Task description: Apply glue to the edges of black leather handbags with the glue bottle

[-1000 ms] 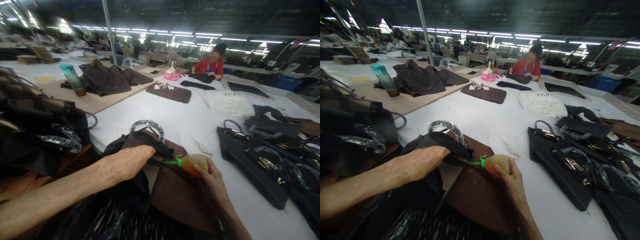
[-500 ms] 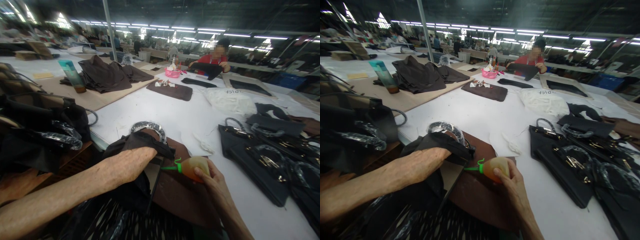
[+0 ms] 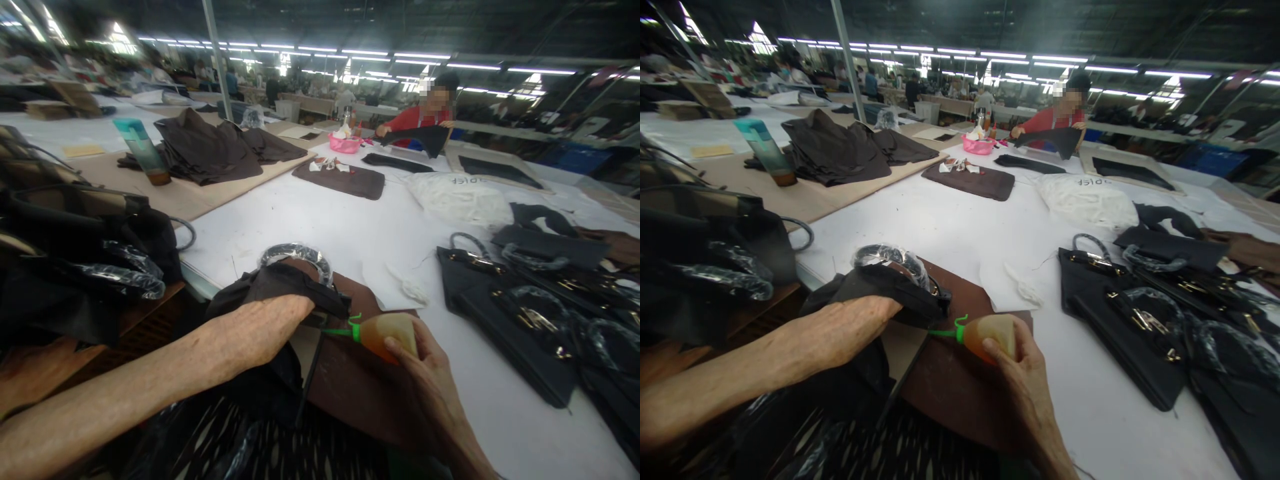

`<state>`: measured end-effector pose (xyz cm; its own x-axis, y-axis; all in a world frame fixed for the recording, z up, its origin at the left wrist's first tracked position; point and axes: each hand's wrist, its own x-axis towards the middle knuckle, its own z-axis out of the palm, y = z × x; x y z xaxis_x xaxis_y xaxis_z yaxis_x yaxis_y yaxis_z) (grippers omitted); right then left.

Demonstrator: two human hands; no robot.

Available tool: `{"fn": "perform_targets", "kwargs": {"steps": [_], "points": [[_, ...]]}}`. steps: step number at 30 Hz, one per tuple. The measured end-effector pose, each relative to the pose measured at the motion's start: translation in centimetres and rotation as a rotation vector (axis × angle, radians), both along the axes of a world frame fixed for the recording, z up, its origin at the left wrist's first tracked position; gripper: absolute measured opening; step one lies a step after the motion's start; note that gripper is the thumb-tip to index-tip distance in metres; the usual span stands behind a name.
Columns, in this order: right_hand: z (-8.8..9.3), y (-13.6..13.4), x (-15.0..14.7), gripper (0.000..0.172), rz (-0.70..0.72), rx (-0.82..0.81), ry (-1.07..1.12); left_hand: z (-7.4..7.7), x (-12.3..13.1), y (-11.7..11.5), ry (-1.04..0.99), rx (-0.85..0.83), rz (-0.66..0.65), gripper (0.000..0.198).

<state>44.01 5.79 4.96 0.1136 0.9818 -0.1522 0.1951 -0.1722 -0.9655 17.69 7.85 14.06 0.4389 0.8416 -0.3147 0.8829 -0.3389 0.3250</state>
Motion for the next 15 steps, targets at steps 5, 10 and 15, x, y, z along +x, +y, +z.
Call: {"fn": "perform_targets", "kwargs": {"steps": [5,10,15], "points": [[0.50,-0.21,0.35,0.043,-0.074,-0.007,-0.024,-0.12,-0.11,-0.29,-0.010,-0.013,0.001,0.046],[0.51,-0.44,-0.12,0.040,-0.060,-0.061,0.061,-0.18,-0.26,-0.51,-0.011,-0.027,-0.003,0.046],[0.52,-0.64,-0.17,0.038,-0.026,-0.060,0.034,-0.49,-0.47,-0.37,-0.021,-0.013,-0.011,0.047]]}}
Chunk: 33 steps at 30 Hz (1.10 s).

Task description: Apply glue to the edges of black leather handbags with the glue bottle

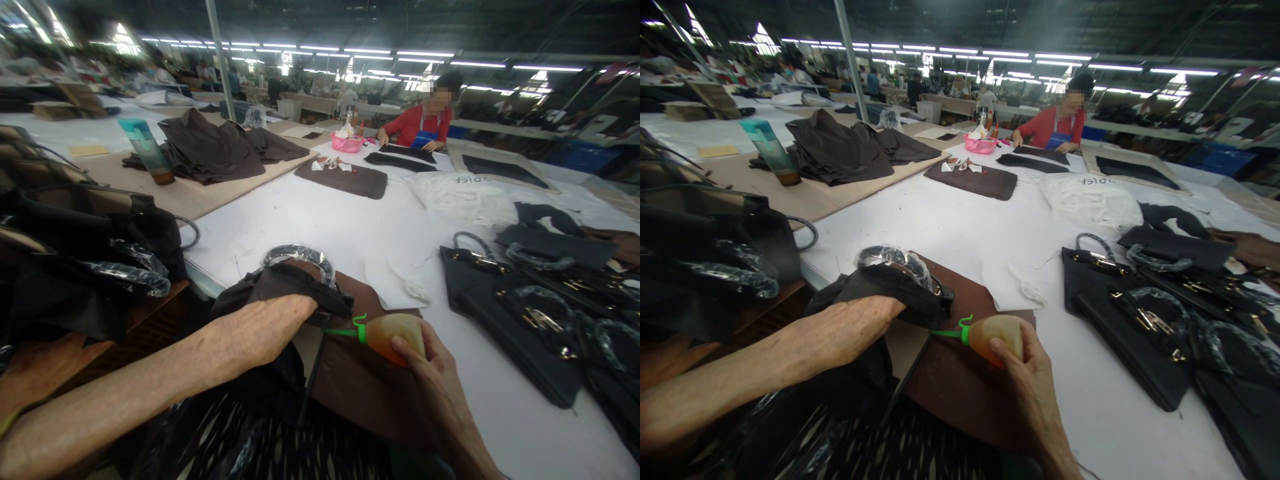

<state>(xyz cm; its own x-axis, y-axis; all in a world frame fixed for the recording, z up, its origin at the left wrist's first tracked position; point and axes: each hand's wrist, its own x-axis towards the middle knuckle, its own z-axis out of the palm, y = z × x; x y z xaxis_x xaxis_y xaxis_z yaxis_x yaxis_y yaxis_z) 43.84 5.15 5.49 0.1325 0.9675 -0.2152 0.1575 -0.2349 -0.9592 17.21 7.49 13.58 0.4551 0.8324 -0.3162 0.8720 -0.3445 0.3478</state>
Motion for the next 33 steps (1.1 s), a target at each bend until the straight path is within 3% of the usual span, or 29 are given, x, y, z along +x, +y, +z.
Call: {"fn": "perform_targets", "kwargs": {"steps": [10,22,28,33], "points": [[0.0,-0.7,0.5,0.042,0.055,-0.076,0.117,-0.2,-0.2,0.2,-0.029,-0.025,-0.053,0.035],[-0.2,-2.2,0.9,0.051,0.083,-0.111,0.196,-1.3,-0.6,0.3,-0.038,0.060,-0.124,0.036],[-0.5,-3.1,0.9,0.053,0.082,-0.158,0.260,-0.5,-0.1,0.2,0.015,0.022,-0.085,0.032],[0.3,-4.1,0.1,0.054,0.043,-0.218,0.310,-0.1,0.2,0.3,0.051,-0.001,-0.052,0.034]]}}
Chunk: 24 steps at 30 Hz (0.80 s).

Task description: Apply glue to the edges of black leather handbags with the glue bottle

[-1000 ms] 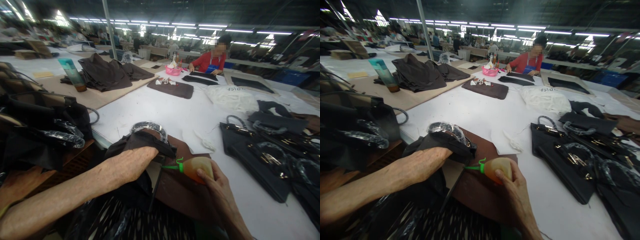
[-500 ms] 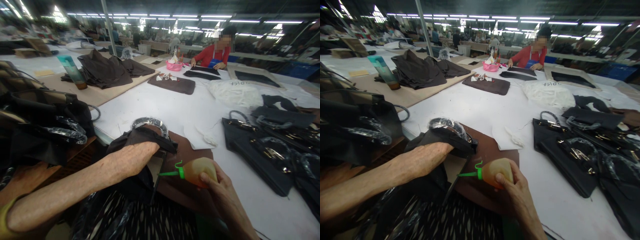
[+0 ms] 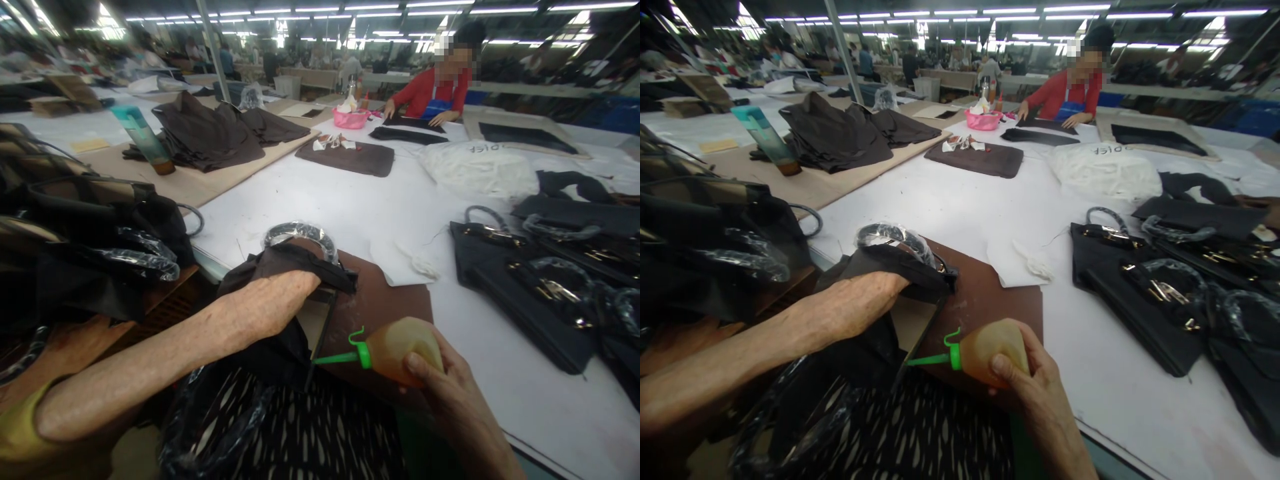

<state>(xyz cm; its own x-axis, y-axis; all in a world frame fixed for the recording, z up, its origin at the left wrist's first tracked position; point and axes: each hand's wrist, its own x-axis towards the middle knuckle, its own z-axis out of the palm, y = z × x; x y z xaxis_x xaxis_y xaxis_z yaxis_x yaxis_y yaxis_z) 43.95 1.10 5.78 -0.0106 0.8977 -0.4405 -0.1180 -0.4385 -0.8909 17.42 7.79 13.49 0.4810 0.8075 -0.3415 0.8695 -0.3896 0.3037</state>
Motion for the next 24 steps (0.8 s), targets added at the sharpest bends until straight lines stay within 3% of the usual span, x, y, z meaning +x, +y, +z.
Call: {"fn": "perform_targets", "kwargs": {"steps": [3,9,15,24], "points": [[0.4,-0.7,-0.3,0.055,-0.020,0.018,0.002,-0.4,-0.2,0.1,-0.006,0.015,0.006,0.034],[0.2,-1.3,0.4,0.055,0.079,0.120,-0.107,-0.5,-0.2,0.2,-0.030,0.009,-0.004,0.040],[0.6,0.8,-0.2,0.052,-0.085,0.227,-0.375,-0.4,-0.2,-0.1,-0.015,0.026,-0.019,0.037],[-1.6,2.6,-0.8,0.047,-0.112,0.268,-0.414,0.1,-0.2,-0.3,-0.005,-0.020,-0.007,0.040]]}}
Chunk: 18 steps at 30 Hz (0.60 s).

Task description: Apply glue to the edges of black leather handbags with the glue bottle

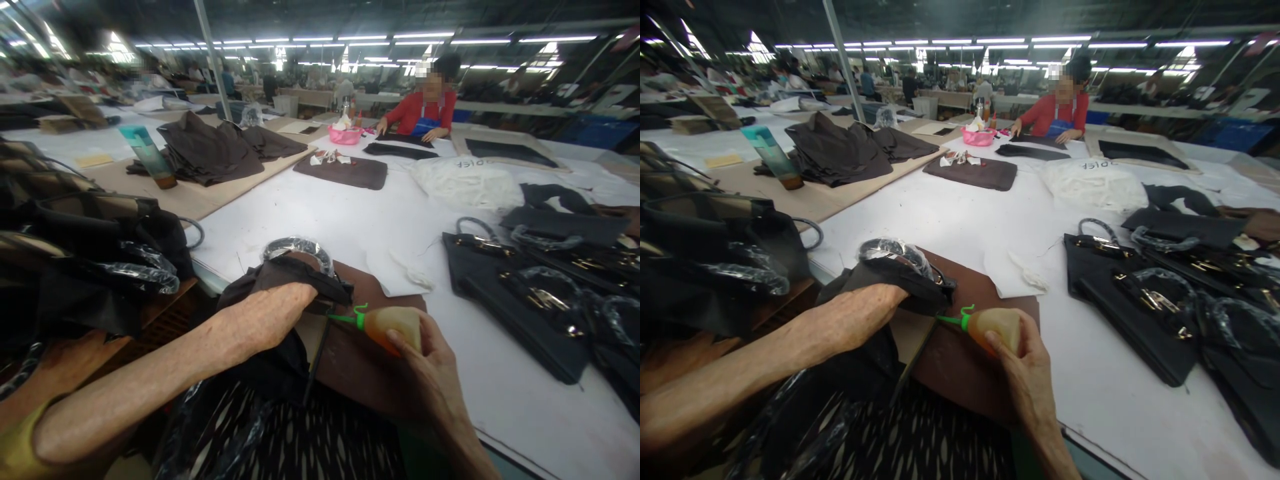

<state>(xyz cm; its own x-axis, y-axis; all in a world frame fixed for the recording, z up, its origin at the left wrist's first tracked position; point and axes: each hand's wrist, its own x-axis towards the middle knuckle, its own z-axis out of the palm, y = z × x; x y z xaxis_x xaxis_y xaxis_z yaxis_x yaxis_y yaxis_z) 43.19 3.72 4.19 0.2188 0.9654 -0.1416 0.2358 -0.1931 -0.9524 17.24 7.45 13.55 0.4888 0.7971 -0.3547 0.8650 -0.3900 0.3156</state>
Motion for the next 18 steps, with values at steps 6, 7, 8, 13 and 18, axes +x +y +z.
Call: {"fn": "perform_targets", "kwargs": {"steps": [6,7,8,13,18], "points": [[0.6,-0.4,0.0,0.049,-0.052,0.015,0.012,-0.2,-0.3,0.0,-0.036,0.019,-0.022,0.037],[0.8,-0.4,0.0,0.048,-0.063,0.016,0.015,-0.3,-0.4,0.0,-0.042,0.033,-0.024,0.035],[1.0,-0.4,0.0,0.048,-0.065,0.012,0.015,-0.4,-0.4,0.0,-0.046,0.045,-0.024,0.034],[1.9,-0.9,0.3,0.047,0.044,-0.042,-0.006,-0.4,-0.2,0.1,-0.037,0.050,-0.009,0.028],[2.6,-2.7,0.2,0.052,0.066,-0.188,0.210,-0.5,0.0,0.1,-0.014,0.070,0.005,0.029]]}}
